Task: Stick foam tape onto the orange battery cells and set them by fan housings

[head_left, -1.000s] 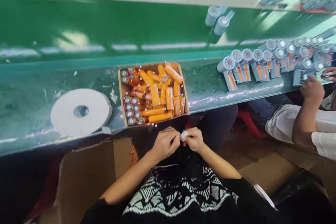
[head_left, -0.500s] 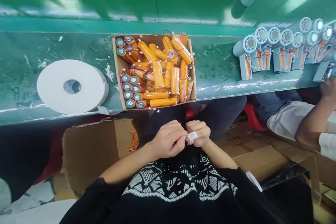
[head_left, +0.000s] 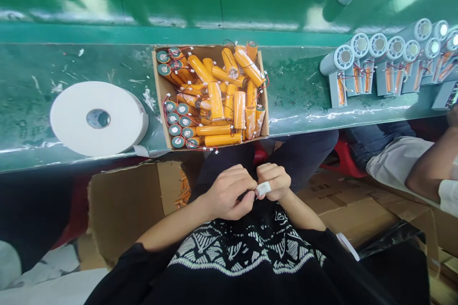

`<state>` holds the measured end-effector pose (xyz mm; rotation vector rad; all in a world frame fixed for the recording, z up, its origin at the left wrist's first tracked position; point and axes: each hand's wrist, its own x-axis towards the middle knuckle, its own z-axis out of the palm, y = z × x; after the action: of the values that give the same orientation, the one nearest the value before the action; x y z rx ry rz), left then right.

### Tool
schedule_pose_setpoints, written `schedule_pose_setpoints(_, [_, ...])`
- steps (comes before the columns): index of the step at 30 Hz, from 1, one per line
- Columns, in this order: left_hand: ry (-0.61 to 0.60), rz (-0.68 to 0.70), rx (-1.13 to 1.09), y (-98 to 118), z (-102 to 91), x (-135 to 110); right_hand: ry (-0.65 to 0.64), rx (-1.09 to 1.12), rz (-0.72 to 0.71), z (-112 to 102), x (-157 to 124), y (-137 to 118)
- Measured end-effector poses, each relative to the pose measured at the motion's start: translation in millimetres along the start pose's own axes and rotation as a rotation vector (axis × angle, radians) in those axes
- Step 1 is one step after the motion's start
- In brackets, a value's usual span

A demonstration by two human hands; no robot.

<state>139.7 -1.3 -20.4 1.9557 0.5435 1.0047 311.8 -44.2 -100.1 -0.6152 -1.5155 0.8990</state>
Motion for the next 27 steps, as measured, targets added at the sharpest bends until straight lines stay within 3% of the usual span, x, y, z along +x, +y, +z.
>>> schedule_pose_setpoints(6, [-0.006, 0.011, 0.069, 2.7, 0.5, -0.2, 0.039, 0.03, -0.059, -2.5, 13.4, -5.8])
schedule_pose_setpoints(17, [-0.025, 0.07, 0.253, 5.3, -2.6, -1.9, -0.188, -0.161, -0.026, -18.0, 0.6, -6.5])
schedule_pose_setpoints(23, [-0.065, 0.075, 0.321, 4.7, -6.5, -0.1, -0.196, -0.12, -0.029, -20.6, 10.4, -9.8])
schedule_pose_setpoints(27, [-0.073, 0.089, 0.294, 1.9, -6.5, -0.6, -0.137, -0.028, -0.052, -18.6, 17.8, -11.9])
